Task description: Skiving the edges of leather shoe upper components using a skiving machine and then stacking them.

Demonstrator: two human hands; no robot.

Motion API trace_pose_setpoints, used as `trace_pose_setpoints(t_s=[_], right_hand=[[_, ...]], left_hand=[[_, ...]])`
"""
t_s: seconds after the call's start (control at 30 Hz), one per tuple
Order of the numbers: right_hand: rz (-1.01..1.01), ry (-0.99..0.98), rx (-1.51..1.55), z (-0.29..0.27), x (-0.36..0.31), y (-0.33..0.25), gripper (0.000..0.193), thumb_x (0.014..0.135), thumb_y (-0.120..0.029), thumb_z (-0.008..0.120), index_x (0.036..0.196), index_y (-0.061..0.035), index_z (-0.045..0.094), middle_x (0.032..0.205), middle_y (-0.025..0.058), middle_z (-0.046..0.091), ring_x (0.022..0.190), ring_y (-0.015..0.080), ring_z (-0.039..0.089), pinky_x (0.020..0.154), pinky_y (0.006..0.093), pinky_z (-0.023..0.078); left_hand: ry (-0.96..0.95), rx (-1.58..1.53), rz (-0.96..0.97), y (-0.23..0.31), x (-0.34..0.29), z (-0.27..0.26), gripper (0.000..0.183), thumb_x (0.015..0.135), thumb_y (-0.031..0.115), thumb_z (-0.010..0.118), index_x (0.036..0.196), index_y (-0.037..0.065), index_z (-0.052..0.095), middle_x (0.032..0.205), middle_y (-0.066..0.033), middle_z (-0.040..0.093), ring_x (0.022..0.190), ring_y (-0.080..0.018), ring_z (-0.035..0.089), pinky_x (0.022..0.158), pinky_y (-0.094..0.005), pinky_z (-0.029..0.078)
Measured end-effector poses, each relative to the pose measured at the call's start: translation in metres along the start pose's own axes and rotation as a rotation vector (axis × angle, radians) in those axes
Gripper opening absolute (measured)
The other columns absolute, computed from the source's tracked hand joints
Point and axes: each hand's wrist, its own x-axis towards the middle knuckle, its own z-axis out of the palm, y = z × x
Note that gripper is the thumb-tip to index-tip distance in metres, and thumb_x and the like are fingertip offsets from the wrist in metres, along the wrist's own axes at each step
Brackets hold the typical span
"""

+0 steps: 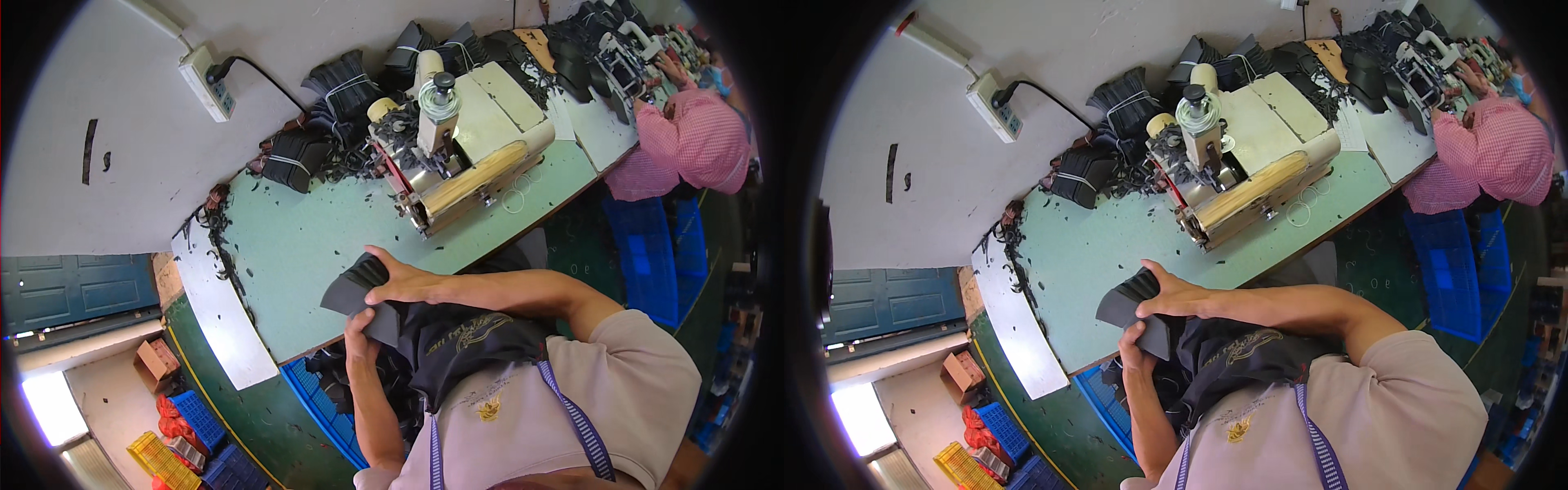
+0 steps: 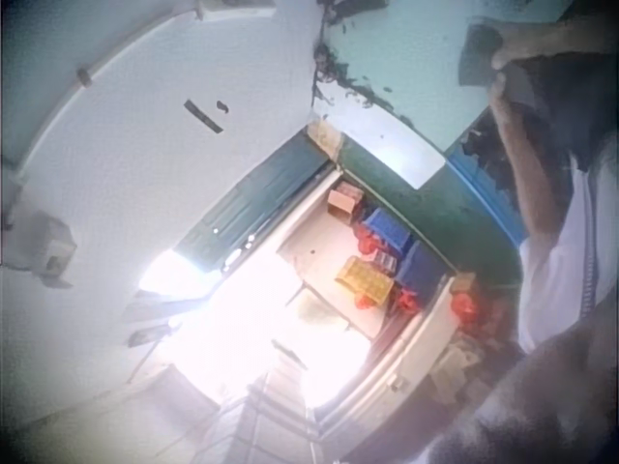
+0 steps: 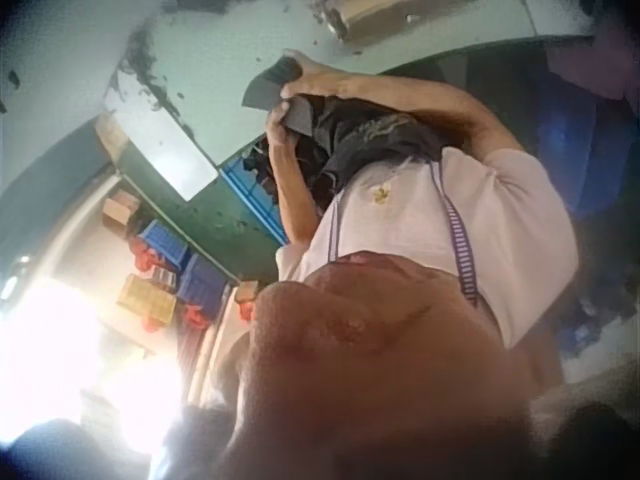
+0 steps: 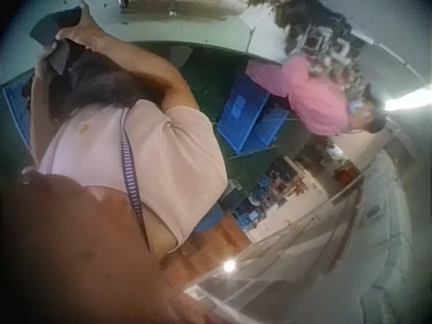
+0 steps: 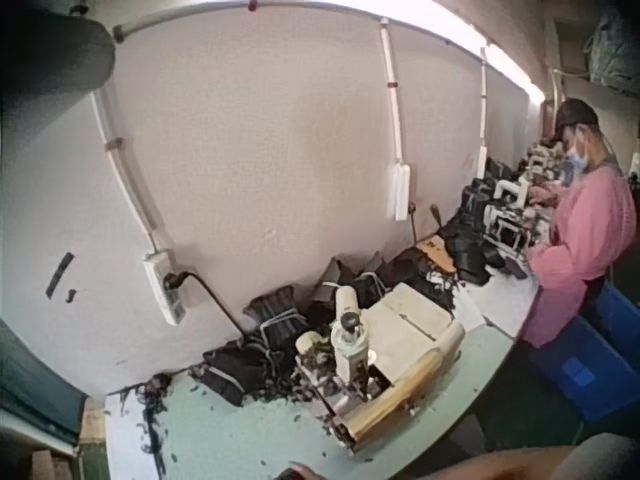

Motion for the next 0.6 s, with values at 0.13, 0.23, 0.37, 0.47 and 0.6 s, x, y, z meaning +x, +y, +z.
trace_pose_setpoints(t_s=[0.13,0.23,0.37,0.47,0.6], right_hand=[[0.091,0.100,-0.181,0.018,0.025,0.010,0.113,0.069,-0.035,0.078,0.156,-0.0023,0.013,0.143,0.0315,0.042,0.136,0.0410,0.041,0.112,0.0412,0.035],[0.122,0.155,-0.324,0.028,0.033,0.012,0.116,0.067,-0.037,0.081,0.156,-0.0021,0.015,0.144,0.0363,0.039,0.137,0.0447,0.039,0.113,0.0434,0.034],[-0.088,0.374,-0.581,0.034,0.045,0.027,0.121,0.067,-0.050,0.084,0.157,-0.0076,0.013,0.129,0.0381,0.047,0.120,0.0502,0.050,0.104,0.0482,0.042],[-0.196,0.329,-0.373,0.026,0.061,0.048,0.113,0.077,-0.044,0.080,0.156,-0.0035,0.010,0.132,0.0329,0.053,0.121,0.0391,0.057,0.100,0.0441,0.046],[-0.018,0.232,-0.239,0.004,0.076,0.048,0.076,0.080,-0.036,0.080,0.136,-0.0011,0.041,0.108,0.0194,0.066,0.097,0.0274,0.066,0.086,0.0378,0.052]], left_hand=[[0.166,0.071,0.124,0.005,-0.003,-0.013,0.076,0.077,0.019,0.076,0.142,0.000,0.041,0.130,-0.0160,0.054,0.119,-0.0277,0.056,0.099,-0.0368,0.048],[0.608,0.560,0.290,0.001,-0.010,-0.015,0.078,0.080,0.017,0.080,0.143,-0.001,0.037,0.136,-0.0179,0.048,0.119,-0.0279,0.055,0.097,-0.0363,0.049],[0.501,0.780,0.491,0.006,-0.003,-0.017,0.057,0.093,0.010,0.066,0.142,0.000,0.041,0.131,-0.0223,0.056,0.112,-0.0288,0.063,0.092,-0.0386,0.051],[0.595,0.922,0.343,0.016,0.006,-0.035,0.059,0.099,0.020,0.059,0.150,0.001,0.035,0.128,-0.0249,0.061,0.112,-0.0296,0.064,0.093,-0.0360,0.051],[0.539,0.933,0.251,0.039,0.005,-0.017,0.088,0.091,0.037,0.070,0.157,0.008,0.020,0.133,-0.0304,0.055,0.116,-0.0375,0.062,0.096,-0.0390,0.050]])
